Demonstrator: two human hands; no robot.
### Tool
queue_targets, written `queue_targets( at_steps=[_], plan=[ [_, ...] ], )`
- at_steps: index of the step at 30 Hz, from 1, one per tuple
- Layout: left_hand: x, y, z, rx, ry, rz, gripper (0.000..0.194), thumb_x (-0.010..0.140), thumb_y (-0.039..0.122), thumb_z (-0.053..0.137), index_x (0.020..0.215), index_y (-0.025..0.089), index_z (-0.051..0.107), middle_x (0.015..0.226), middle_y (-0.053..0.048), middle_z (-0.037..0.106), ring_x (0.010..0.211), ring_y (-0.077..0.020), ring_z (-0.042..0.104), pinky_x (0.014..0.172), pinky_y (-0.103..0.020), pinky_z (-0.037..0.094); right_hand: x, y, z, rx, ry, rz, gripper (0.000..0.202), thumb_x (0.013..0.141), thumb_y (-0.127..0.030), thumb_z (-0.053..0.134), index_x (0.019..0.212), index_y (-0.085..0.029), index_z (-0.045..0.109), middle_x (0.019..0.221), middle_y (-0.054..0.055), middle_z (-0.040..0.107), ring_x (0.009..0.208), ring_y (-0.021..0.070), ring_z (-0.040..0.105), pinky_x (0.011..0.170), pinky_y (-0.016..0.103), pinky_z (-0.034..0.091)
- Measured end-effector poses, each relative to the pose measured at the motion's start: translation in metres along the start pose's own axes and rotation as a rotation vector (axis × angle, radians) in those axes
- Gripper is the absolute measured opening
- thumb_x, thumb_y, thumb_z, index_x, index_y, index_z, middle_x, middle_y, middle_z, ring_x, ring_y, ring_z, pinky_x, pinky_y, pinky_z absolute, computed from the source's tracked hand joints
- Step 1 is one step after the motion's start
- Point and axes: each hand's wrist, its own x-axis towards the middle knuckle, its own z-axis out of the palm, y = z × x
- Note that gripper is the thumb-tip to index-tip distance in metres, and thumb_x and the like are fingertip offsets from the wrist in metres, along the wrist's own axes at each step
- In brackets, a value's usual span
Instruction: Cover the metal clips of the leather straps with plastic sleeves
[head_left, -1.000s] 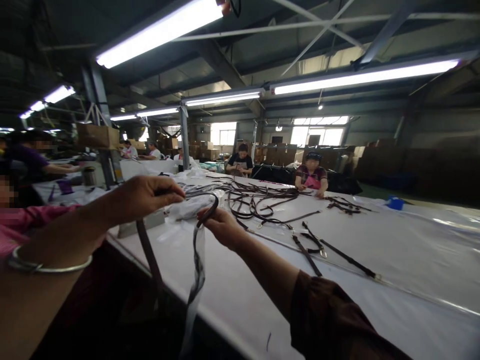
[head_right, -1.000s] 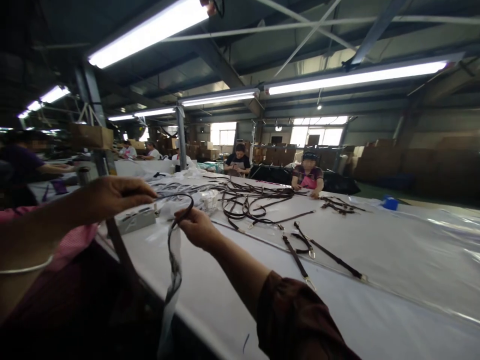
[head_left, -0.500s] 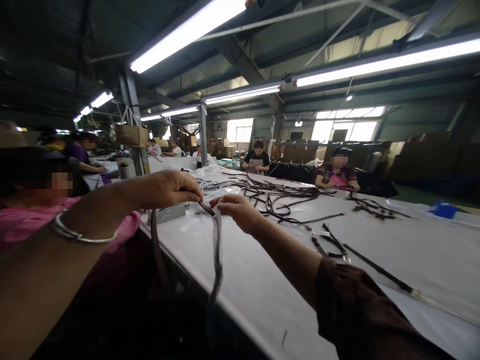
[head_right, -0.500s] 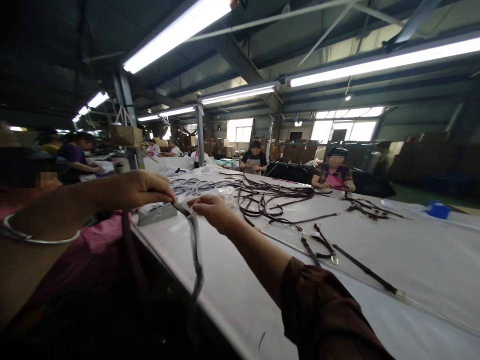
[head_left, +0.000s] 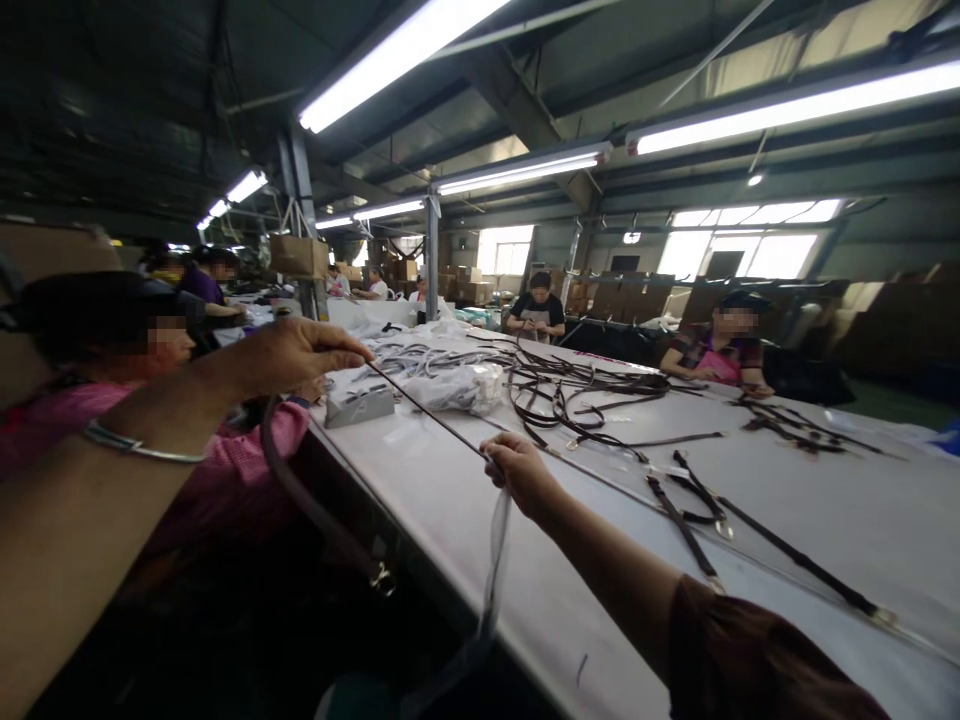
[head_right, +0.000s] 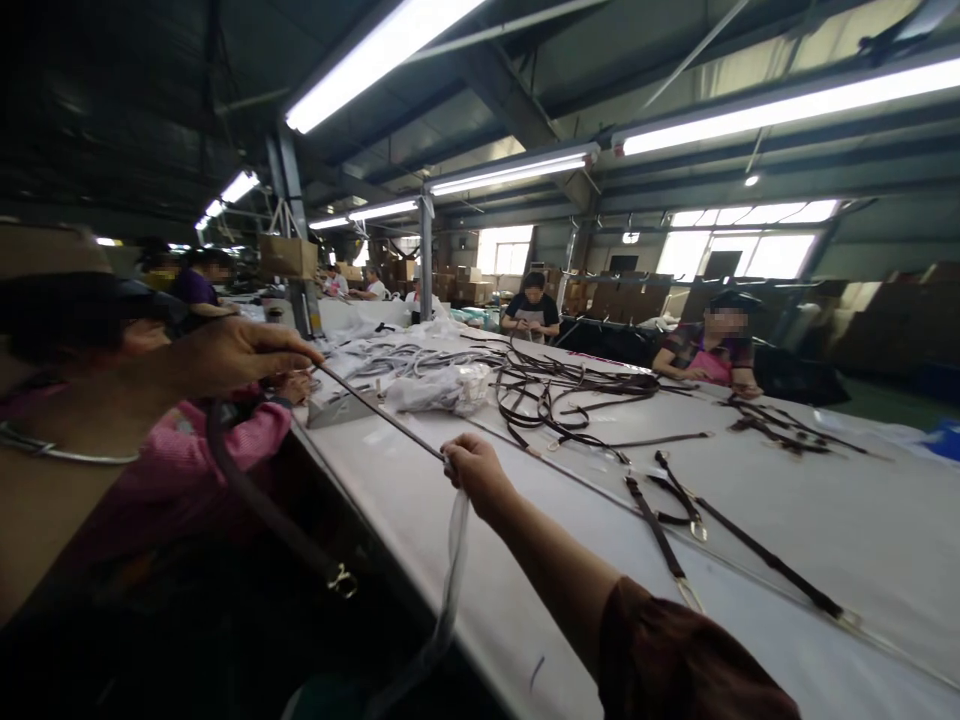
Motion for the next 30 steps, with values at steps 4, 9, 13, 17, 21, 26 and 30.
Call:
queue_targets(
  at_steps=[4,9,13,17,21,26,30],
  plan=[
    [0.014,0.026,-0.016,0.039,-0.002,0.174,0.039,0.088,0.044,0.067,0.104,0.009,0.074,0.095,-0.003,0.076,0.091,-0.0143,0.064,0.089,-0.027,0.046,0.012,-0.039,0.023,-0.055,-0.11,-0.255,0.016,0.065,-0.031,0.066,0.072,-0.016,0.065,0.081,0.003,0.067,0.074,0.0139,0.057,0.069,0.027,0.043],
    [0.037,0.061,-0.009,0.035,-0.04,0.304,0.03,0.086,0.039,0.068,0.099,0.014,0.077,0.093,-0.003,0.077,0.086,-0.0149,0.067,0.084,-0.027,0.05,0.039,-0.101,0.061,0.094,-0.182,-0.301,0.023,0.07,-0.029,0.066,0.089,-0.017,0.069,0.08,0.001,0.067,0.078,0.0152,0.059,0.073,0.028,0.047],
    [0.041,0.069,-0.017,0.051,0.115,0.343,0.033,0.088,0.039,0.065,0.105,0.013,0.076,0.096,-0.003,0.076,0.089,-0.0149,0.067,0.086,-0.027,0.049,0.044,-0.107,0.066,0.024,-0.211,-0.305,0.016,0.071,-0.026,0.066,0.083,-0.016,0.068,0.086,0.002,0.07,0.077,0.014,0.059,0.073,0.027,0.048],
    [0.037,0.066,-0.037,0.145,0.188,0.315,0.038,0.091,0.04,0.06,0.111,0.01,0.073,0.101,0.0,0.074,0.095,-0.0136,0.065,0.089,-0.028,0.045,0.043,-0.111,0.051,-0.024,-0.33,-0.299,0.011,0.068,-0.026,0.067,0.067,-0.016,0.061,0.097,0.004,0.071,0.079,0.0139,0.059,0.072,0.027,0.047],
    [0.037,0.065,-0.045,0.132,0.008,0.31,0.033,0.087,0.037,0.061,0.103,0.013,0.076,0.097,0.0,0.076,0.093,-0.0131,0.066,0.09,-0.028,0.046,0.044,-0.125,0.046,0.006,-0.364,-0.33,0.01,0.071,-0.025,0.066,0.076,-0.016,0.066,0.093,0.004,0.072,0.084,0.0162,0.062,0.077,0.029,0.048],
    [0.046,0.078,-0.026,0.158,-0.185,0.36,0.028,0.087,0.035,0.058,0.097,0.019,0.078,0.092,-0.001,0.075,0.086,-0.0145,0.067,0.082,-0.026,0.048,0.039,-0.135,0.067,0.03,-0.39,-0.336,0.006,0.074,-0.021,0.065,0.073,-0.015,0.062,0.092,0.004,0.069,0.081,0.0141,0.063,0.076,0.028,0.049],
    [0.049,0.082,0.004,0.08,-0.219,0.363,0.026,0.084,0.037,0.059,0.096,0.02,0.075,0.084,0.0,0.073,0.08,-0.0158,0.065,0.077,-0.025,0.048,0.034,-0.135,0.083,0.153,-0.376,-0.281,0.012,0.071,-0.022,0.067,0.075,-0.016,0.058,0.067,-0.002,0.059,0.061,0.0117,0.059,0.058,0.024,0.046]
  ],
)
